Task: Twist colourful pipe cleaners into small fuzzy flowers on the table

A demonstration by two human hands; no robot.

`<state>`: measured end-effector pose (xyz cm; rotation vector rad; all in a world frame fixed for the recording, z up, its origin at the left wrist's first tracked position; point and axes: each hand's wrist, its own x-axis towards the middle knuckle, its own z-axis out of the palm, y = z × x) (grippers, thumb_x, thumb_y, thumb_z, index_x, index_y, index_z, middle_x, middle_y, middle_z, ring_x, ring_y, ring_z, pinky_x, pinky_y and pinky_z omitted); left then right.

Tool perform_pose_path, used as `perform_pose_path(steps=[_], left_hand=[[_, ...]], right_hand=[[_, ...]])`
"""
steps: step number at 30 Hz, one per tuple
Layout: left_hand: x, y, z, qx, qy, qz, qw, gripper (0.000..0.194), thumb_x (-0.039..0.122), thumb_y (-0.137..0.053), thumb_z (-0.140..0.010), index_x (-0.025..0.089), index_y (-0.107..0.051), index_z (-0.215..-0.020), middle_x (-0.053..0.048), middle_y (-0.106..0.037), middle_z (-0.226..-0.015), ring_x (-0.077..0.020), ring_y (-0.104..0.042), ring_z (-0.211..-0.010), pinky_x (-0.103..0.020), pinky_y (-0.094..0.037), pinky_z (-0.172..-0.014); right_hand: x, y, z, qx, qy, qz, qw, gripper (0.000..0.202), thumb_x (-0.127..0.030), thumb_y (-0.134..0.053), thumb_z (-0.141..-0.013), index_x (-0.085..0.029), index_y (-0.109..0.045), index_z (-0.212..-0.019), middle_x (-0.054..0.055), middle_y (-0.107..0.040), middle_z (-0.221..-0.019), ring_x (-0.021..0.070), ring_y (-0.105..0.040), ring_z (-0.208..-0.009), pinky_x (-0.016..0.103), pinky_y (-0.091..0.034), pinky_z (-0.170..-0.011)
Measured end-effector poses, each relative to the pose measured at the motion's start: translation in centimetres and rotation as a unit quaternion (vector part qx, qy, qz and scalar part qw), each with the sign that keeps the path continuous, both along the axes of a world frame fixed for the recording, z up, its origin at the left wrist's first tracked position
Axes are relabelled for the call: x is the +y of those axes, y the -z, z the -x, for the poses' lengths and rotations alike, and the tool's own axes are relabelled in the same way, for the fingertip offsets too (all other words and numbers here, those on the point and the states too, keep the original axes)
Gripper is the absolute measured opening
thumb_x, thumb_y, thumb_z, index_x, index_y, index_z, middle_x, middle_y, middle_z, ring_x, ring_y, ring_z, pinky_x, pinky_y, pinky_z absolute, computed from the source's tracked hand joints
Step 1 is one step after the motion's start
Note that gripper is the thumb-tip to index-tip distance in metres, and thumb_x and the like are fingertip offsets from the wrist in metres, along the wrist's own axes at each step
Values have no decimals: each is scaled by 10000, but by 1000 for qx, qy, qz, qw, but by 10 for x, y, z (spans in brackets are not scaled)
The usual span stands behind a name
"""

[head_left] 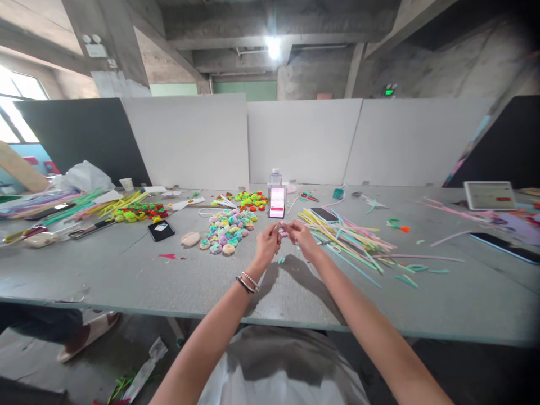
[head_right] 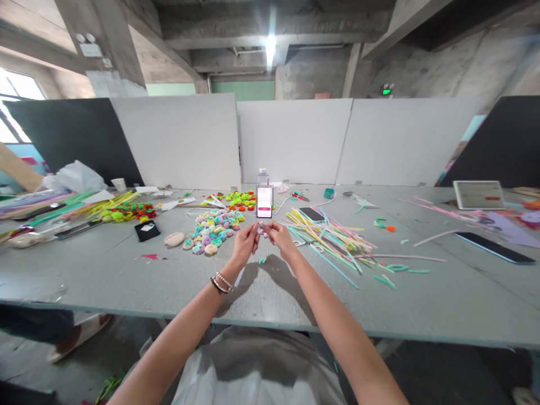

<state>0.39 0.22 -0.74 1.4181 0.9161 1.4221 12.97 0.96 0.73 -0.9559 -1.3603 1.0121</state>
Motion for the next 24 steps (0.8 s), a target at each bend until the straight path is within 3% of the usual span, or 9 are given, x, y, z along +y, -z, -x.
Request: perform_pose_path(steps=[3, 6, 10, 14, 16, 19, 22, 24], left_hand=[[0, -2, 0, -115, 115, 70, 984, 367, 508, -588, -788, 145, -558, -834, 89, -352, -534, -15, -265, -363, -167, -175, -361], [-1, -8, 4, -168, 194, 142, 956, 309, 437, -631, -779, 151, -536, -849, 104, -309, -523, -6, -203, -355, -157, -138, -346], [0, -13, 7, -165, 222, 189, 942, 253, 401, -598, -809, 167, -513, -853, 103, -323, -518, -14, -188, -343, -162, -127, -334], [2, -10, 8, -125, 224, 131, 958, 338, 482, -612, -777, 169, -503, -842, 88, -386, -548, -20, -272, -372, -163, -177, -366], [2, -8, 9, -56, 194, 83, 976, 365, 533, -528, -821, 169, -513, -854, 70, -438, -552, -39, -336, -389, -174, -229, -398], [-2, -7, 11, 145, 58, -10, 988, 390, 512, -358, -911, 175, -554, -916, 33, -515, -554, -78, -416, -415, -200, -287, -463], [-7, -7, 12, 317, -76, -112, 939, 321, 403, -345, -944, 204, -547, -1095, 1, -586, -626, -127, -542, -547, -215, -325, -550], [-10, -6, 12, 360, -105, -157, 914, 332, 370, -351, -950, 215, -478, -1215, -18, -628, -719, -153, -595, -644, -224, -343, -588]], right_hand=[[1, 2, 2, 5, -6, 12, 1000, 433, -601, -703, -636, -202, -539, -604, -36, -478, -555, 78, -320, -473, 264, -251, -487], [-1, 2, 4, 43, -17, 30, 998, 413, -578, -730, -608, -210, -565, -693, -44, -489, -579, 77, -332, -482, 249, -253, -479], [-1, 2, 2, 61, -54, 22, 996, 492, -513, -746, -612, -259, -626, -1015, -28, -587, -742, 83, -395, -531, 234, -241, -474], [1, 2, -2, 50, -71, 6, 996, 386, -497, -726, -639, -254, -684, -936, -13, -601, -742, 97, -415, -560, 248, -233, -488], [1, 2, -2, 47, -55, 0, 997, 341, -499, -726, -639, -241, -694, -859, -10, -599, -710, 99, -408, -556, 257, -234, -496], [3, 2, -2, 42, -33, -2, 999, 336, -505, -739, -621, -225, -687, -799, -2, -597, -693, 102, -410, -561, 261, -234, -504], [5, 3, -2, 53, -13, 14, 998, 363, -523, -753, -590, -216, -656, -757, -8, -568, -653, 100, -402, -545, 258, -228, -501], [6, 4, -2, 68, -3, 22, 997, 372, -531, -756, -585, -214, -620, -726, -24, -530, -623, 90, -374, -518, 255, -226, -497]])
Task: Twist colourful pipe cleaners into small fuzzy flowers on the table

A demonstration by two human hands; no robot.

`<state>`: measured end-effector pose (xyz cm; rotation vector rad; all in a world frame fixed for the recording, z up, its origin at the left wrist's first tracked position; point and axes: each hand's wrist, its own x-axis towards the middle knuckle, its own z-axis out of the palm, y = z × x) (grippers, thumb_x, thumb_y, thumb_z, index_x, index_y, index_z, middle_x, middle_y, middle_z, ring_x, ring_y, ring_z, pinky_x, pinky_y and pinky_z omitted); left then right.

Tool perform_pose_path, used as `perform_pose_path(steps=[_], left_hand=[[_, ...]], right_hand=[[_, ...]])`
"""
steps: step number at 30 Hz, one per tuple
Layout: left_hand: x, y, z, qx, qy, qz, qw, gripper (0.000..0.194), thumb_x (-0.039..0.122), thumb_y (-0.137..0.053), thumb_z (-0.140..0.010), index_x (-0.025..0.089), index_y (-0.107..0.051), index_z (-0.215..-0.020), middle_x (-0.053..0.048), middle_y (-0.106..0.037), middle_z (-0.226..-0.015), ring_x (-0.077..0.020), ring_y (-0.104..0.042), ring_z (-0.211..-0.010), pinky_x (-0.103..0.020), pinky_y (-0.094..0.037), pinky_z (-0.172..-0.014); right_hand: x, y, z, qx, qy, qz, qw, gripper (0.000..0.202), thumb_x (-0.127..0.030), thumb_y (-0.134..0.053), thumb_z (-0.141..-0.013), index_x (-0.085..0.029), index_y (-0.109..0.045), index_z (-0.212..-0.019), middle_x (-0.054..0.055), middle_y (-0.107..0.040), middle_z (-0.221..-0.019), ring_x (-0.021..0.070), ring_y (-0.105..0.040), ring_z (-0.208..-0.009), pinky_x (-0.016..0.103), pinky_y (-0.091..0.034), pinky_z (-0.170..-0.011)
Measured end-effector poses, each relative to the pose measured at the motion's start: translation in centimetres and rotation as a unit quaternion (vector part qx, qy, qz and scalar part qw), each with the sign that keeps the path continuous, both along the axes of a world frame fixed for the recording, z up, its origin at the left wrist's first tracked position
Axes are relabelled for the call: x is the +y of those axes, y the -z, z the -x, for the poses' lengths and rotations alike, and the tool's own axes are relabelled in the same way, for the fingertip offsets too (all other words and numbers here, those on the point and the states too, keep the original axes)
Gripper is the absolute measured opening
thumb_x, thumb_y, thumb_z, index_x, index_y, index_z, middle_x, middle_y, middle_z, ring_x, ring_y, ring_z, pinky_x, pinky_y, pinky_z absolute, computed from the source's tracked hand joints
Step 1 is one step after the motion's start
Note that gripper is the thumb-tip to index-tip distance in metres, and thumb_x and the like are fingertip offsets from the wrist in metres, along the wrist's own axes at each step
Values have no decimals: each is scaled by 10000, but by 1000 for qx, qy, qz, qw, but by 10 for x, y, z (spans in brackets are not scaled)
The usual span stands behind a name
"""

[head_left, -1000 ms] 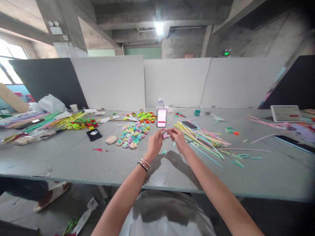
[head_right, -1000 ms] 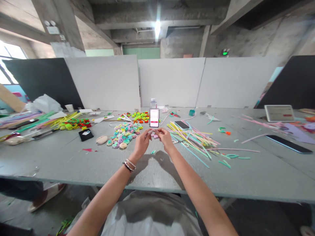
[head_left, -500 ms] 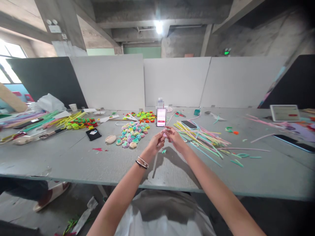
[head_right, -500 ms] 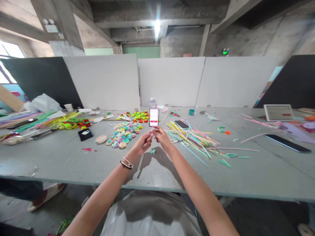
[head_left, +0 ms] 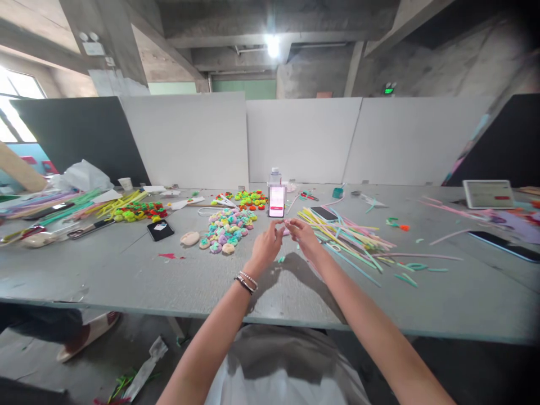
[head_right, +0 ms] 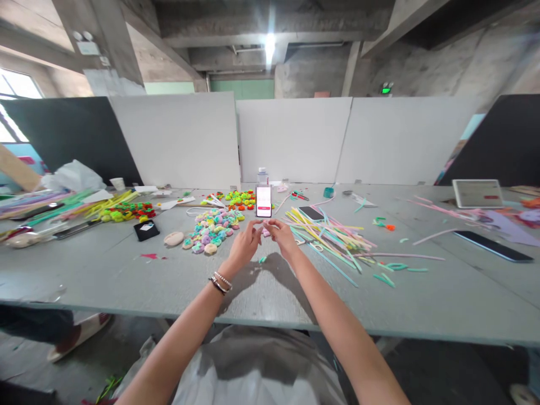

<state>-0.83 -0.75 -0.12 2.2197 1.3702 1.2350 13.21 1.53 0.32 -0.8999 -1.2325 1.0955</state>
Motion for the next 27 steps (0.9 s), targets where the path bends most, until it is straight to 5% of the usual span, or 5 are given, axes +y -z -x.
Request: perform_pose_path(steps=[8, 16, 27], left_hand=[[2, 4, -2, 44, -24, -39, 998, 395, 369, -356, -956, 223, -382, -1321, -24, -653, -828, -155, -619, -703, -222, -352, -592], [1, 5, -3, 59, -30, -42, 997, 376, 380, -350, -959, 229, -394, -1300, -17, -664, -840, -146, -621, -683, -219, -344, -575], [-1, 4, -1, 29, -6, -55, 998, 420, 278, -433, -919, 278, -450, -1338, 7, -647, -747, -118, -552, -593, -207, -310, -563]], right_hand=[[-6, -6, 2, 38, -9, 11, 999, 409, -529, -772, -548, -212, -547, -673, -32, -483, -600, 89, -391, -517, 251, -230, -477], [-7, -5, 2, 85, -28, 21, 996, 330, -428, -787, -551, -192, -587, -664, -42, -513, -604, 67, -401, -504, 242, -227, -476], [-4, -2, 1, 56, -28, 16, 998, 371, -498, -775, -572, -192, -593, -677, -46, -499, -554, 74, -385, -486, 244, -218, -474]])
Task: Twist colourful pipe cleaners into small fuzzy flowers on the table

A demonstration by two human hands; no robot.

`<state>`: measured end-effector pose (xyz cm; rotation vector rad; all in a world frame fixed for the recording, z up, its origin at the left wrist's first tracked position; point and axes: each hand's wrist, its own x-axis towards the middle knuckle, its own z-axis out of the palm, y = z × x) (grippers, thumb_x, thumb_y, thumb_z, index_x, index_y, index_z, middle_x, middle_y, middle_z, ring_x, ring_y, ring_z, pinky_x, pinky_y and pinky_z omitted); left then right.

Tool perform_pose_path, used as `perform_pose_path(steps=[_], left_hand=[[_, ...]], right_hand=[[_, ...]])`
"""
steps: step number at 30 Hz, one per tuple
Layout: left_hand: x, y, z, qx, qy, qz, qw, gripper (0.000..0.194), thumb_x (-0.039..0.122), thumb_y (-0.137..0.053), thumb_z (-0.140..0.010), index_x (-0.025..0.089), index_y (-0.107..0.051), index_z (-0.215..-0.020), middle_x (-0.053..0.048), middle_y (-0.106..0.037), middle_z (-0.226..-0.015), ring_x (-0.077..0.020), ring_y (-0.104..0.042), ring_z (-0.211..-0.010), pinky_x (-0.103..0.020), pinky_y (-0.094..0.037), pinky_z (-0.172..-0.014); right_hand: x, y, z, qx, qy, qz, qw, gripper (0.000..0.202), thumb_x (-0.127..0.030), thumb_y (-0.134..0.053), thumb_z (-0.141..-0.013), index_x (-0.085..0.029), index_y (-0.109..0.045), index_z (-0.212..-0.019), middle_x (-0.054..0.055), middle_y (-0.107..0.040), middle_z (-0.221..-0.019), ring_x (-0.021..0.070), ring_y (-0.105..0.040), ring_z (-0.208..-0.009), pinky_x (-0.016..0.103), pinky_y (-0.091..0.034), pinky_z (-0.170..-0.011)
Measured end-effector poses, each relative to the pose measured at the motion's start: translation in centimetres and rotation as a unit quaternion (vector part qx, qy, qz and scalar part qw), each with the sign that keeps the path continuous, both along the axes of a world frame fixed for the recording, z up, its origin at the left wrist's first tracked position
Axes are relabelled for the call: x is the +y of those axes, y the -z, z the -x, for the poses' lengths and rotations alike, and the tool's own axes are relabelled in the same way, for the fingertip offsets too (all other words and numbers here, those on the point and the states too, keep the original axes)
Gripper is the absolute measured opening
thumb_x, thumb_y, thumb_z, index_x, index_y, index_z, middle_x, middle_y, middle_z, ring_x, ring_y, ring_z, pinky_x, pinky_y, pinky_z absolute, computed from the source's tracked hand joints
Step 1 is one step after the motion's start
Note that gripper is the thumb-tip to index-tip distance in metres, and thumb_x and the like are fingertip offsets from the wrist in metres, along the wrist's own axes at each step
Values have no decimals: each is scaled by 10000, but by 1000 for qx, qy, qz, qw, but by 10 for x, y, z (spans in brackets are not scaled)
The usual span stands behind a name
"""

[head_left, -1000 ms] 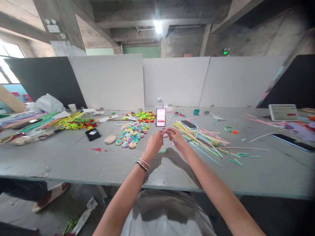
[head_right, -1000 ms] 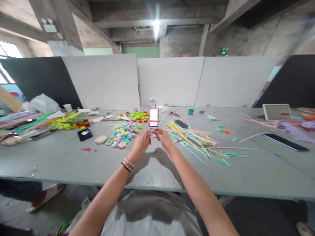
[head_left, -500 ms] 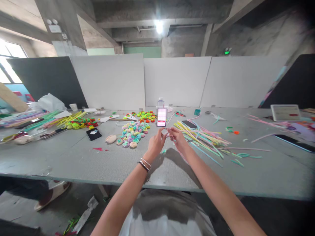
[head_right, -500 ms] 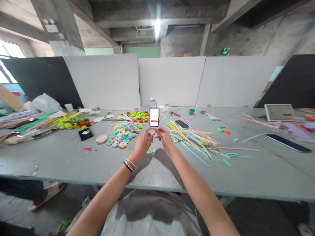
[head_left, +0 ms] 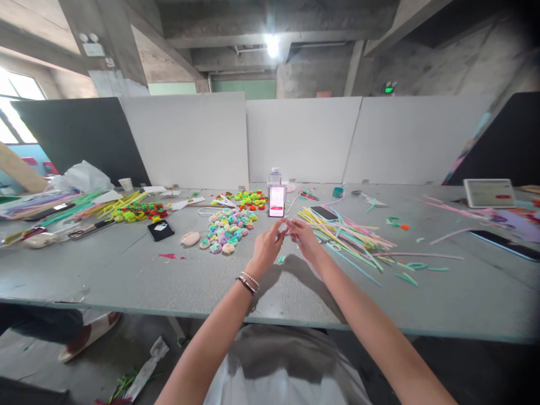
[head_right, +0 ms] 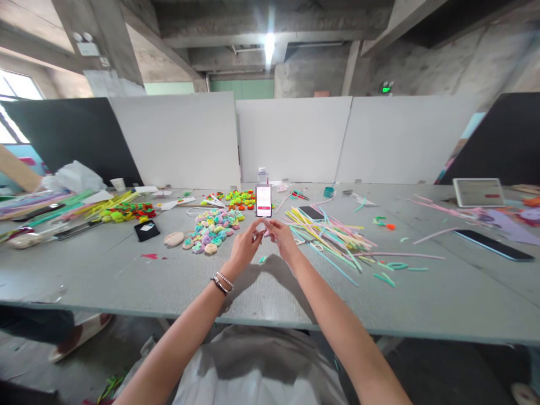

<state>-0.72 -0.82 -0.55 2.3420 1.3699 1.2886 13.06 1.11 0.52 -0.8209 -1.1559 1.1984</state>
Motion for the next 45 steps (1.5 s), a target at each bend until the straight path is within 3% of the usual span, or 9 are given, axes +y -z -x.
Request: perform_pose_path(steps=[5, 10, 15, 21, 35, 38, 41, 43, 45], left_hand=[[1, -1, 0, -68, 19, 10, 997, 386, 250, -422, -913, 272, -543, -1279, 22, -595, -646, -103, -511, -566, -203, -314, -576], [8, -2, -5, -228, 70, 68, 969, 411, 421, -433, -912, 211, -599, -1224, 49, -478, -533, -76, -430, -490, -187, -311, -520], [13, -3, -7, -381, 178, 211, 883, 513, 533, -524, -829, 153, -599, -1166, 98, -317, -468, -50, -267, -369, -179, -213, -383], [14, -7, 0, -458, 310, 318, 770, 369, 486, -662, -750, 156, -557, -877, 122, -234, -466, -27, -147, -368, -151, -145, -347], [12, -14, 6, -496, 357, 481, 629, 285, 311, -539, -873, 180, -377, -680, 113, -206, -426, -27, -145, -316, -154, -108, -323], [11, -15, 7, -485, 359, 495, 625, 306, 315, -499, -899, 180, -362, -661, 107, -205, -423, -29, -146, -316, -157, -108, -325], [9, -16, 7, -463, 363, 488, 644, 297, 336, -496, -896, 179, -382, -670, 107, -208, -423, -31, -143, -319, -160, -127, -331], [9, -15, 6, -444, 364, 457, 679, 264, 347, -516, -878, 177, -417, -702, 111, -221, -429, -30, -157, -328, -157, -143, -342], [9, -12, 4, -417, 344, 402, 739, 255, 387, -522, -865, 174, -450, -746, 108, -273, -444, -30, -219, -341, -152, -186, -360]], right_hand=[[2, 1, 1, -19, -15, -18, 1000, 384, -510, -769, -593, -187, -609, -726, -28, -533, -620, 75, -402, -510, 239, -231, -473], [2, 1, 3, -17, -33, -25, 999, 436, -491, -763, -624, -217, -627, -935, -33, -535, -732, 65, -391, -528, 227, -253, -474], [1, 2, 1, -56, -28, -61, 996, 459, -492, -712, -699, -259, -630, -1086, -24, -542, -769, 70, -374, -539, 233, -239, -470], [-3, 0, -2, -84, -36, -77, 993, 427, -499, -684, -727, -262, -669, -1082, 2, -571, -820, 74, -346, -555, 241, -206, -477], [-6, -6, -1, -110, -52, -83, 989, 398, -516, -713, -665, -247, -677, -957, -30, -483, -664, 80, -280, -512, 248, -197, -472], [-6, -7, -2, -120, -41, -83, 988, 372, -540, -703, -660, -228, -672, -860, -30, -484, -643, 81, -280, -512, 249, -197, -474], [-6, -7, -2, -127, -19, -82, 988, 377, -548, -706, -648, -209, -666, -807, -17, -520, -647, 85, -303, -528, 246, -193, -478], [-5, -6, -2, -122, -7, -82, 989, 366, -533, -712, -648, -207, -669, -810, -7, -558, -681, 85, -320, -537, 246, -192, -483], [-3, -4, -2, -114, 3, -83, 990, 345, -514, -718, -649, -208, -669, -801, -4, -581, -711, 83, -325, -538, 247, -195, -487]])
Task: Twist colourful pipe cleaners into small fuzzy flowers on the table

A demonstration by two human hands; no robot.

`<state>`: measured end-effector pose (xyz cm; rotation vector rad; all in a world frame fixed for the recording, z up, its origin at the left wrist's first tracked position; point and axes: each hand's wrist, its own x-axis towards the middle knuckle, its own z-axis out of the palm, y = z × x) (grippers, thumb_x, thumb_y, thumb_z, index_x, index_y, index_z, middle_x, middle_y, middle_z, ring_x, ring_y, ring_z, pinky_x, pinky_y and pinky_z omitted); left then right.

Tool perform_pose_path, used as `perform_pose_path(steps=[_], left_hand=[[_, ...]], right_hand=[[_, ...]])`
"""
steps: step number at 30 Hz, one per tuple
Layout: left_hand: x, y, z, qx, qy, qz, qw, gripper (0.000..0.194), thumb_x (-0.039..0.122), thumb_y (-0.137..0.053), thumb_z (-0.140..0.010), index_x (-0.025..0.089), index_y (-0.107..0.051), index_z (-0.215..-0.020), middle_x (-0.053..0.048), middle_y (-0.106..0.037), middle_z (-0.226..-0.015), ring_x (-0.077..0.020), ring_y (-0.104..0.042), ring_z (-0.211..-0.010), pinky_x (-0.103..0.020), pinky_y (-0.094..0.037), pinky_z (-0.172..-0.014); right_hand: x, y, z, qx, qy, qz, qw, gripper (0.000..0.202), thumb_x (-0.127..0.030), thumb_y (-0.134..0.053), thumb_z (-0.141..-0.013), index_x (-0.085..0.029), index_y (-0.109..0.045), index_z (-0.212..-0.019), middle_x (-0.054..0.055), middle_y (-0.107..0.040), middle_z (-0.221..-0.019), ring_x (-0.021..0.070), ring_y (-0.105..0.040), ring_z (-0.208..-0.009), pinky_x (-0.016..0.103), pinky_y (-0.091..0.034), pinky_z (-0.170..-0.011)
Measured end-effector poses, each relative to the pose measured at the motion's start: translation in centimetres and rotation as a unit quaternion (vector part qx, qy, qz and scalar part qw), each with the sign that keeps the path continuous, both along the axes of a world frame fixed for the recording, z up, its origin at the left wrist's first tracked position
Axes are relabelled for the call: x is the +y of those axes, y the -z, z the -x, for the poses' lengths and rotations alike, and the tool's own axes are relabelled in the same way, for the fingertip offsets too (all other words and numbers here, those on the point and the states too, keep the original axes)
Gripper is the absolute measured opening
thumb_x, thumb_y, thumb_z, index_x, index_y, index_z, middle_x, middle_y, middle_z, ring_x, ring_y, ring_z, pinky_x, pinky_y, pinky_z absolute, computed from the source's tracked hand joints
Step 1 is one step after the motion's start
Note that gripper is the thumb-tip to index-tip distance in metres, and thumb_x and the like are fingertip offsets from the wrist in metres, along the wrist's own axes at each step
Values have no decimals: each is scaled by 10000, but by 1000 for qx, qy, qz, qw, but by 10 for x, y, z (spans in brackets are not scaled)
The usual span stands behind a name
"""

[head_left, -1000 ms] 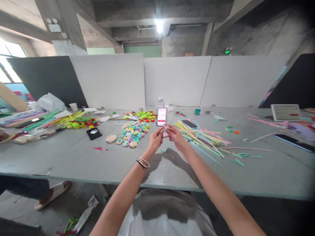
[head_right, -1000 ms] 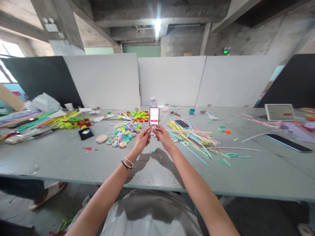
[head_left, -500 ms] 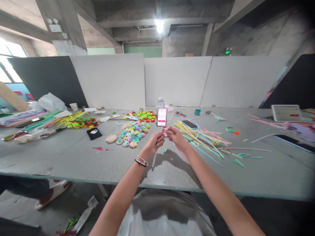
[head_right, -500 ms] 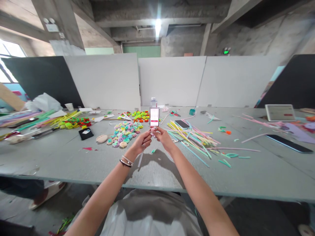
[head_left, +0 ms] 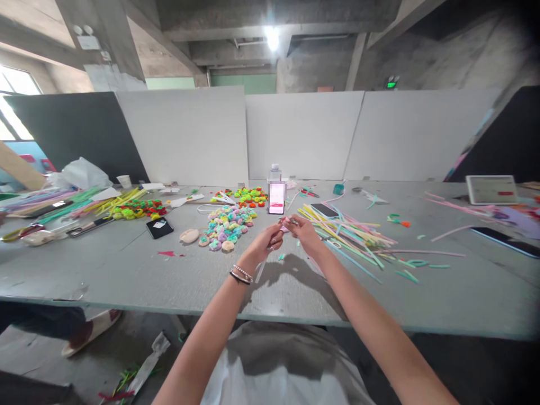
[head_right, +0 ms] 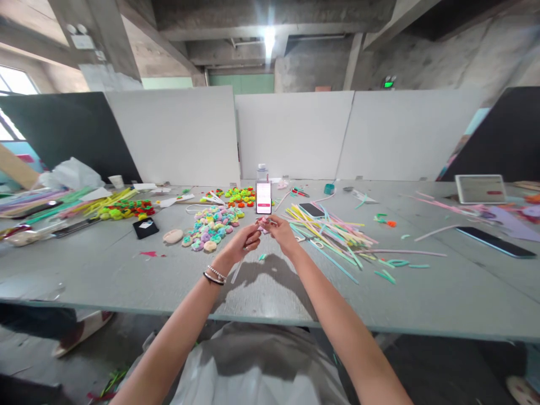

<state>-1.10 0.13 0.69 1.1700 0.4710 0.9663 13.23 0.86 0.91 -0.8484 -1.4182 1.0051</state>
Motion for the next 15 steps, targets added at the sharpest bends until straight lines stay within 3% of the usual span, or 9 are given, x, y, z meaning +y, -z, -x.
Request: perform_pose_path(steps=[3, 7, 10, 15], left_hand=[[2, 7, -3, 109, -113, -102, 982, 300, 461, -446, -884, 170, -502, -842, 84, -405, -476, -49, -340, -360, -168, -255, -386], [2, 12, -4, 258, -241, -227, 908, 314, 374, -341, -926, 196, -541, -1090, 52, -528, -550, -76, -431, -404, -187, -298, -445], [-1, 10, -2, 306, -289, -300, 856, 319, 289, -356, -921, 216, -520, -1184, 25, -583, -624, -108, -527, -545, -203, -352, -549], [-8, 6, -2, 334, -308, -380, 806, 419, 192, -419, -869, 224, -459, -1284, -29, -666, -900, -137, -594, -710, -238, -409, -685]], right_hand=[[3, 4, 1, 14, 18, 8, 1000, 330, -497, -738, -623, -207, -646, -750, -12, -570, -687, 83, -334, -533, 249, -213, -493], [5, 9, 3, 19, 23, 35, 999, 343, -489, -756, -584, -212, -595, -705, -21, -541, -632, 103, -399, -556, 249, -239, -506], [5, 10, 3, 22, 18, 27, 999, 347, -484, -755, -577, -211, -555, -656, -18, -548, -663, 108, -424, -573, 250, -239, -505], [6, 9, 1, 39, 3, 11, 999, 341, -494, -729, -625, -208, -544, -627, -13, -525, -643, 109, -412, -566, 257, -270, -516]])
